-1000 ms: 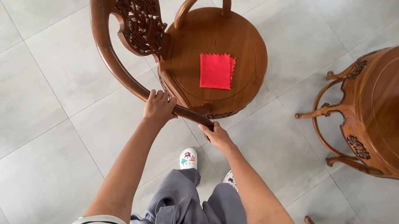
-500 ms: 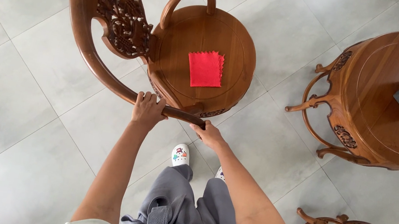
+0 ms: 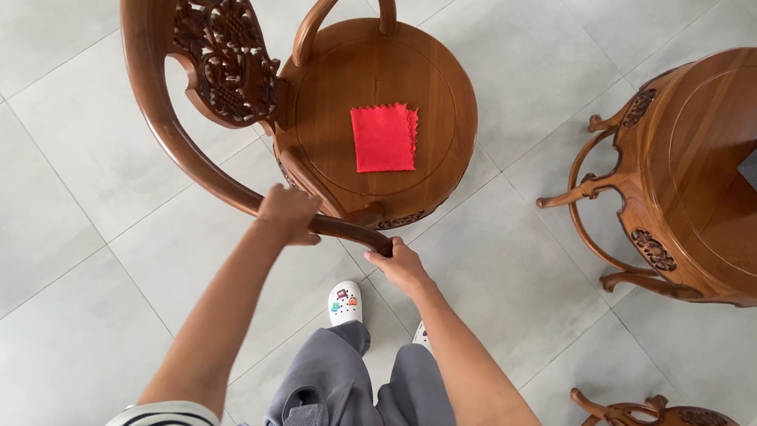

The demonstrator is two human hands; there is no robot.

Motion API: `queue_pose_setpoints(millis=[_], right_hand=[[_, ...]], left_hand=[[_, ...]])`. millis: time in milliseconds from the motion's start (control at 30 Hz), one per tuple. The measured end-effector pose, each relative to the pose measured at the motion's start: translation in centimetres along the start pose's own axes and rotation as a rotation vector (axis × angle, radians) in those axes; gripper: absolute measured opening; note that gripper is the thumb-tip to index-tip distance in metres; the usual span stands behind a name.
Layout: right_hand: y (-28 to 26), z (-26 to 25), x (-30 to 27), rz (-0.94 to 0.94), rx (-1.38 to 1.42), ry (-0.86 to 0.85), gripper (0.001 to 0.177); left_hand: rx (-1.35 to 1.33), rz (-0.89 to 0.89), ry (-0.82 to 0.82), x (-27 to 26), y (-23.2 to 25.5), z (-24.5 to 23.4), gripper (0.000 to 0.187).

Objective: Wiping a wooden table and chair with a cloth and refilling a tissue box.

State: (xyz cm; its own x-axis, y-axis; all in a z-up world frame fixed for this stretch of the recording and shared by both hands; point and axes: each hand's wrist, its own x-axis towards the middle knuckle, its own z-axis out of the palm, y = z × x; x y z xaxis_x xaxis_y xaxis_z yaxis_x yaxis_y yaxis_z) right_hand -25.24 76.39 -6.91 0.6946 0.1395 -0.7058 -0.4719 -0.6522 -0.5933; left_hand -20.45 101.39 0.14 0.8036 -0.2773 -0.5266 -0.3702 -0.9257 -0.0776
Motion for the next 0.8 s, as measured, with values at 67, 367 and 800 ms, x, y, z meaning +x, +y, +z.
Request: queue_pose_setpoints(millis=[67,367,800], right_hand=[[0.5,0.0,0.1,-0.011,-0.004,0.013,0.062],[0.4,0.4,-0.5,-0.011,-0.032,0.039,0.059],[-0.6,0.6,-2.3,-0.059,-0.102,0.020,0.062]], left_hand=[[-0.039,0.018,-0.051,1.2,1.1,0.2,0.059],[-0.110,-0.004,-0.188,1.6,2.0,0.0,0.036],[-0.109,0.057,-0.186,0.4,1.3,0.1,0.040]])
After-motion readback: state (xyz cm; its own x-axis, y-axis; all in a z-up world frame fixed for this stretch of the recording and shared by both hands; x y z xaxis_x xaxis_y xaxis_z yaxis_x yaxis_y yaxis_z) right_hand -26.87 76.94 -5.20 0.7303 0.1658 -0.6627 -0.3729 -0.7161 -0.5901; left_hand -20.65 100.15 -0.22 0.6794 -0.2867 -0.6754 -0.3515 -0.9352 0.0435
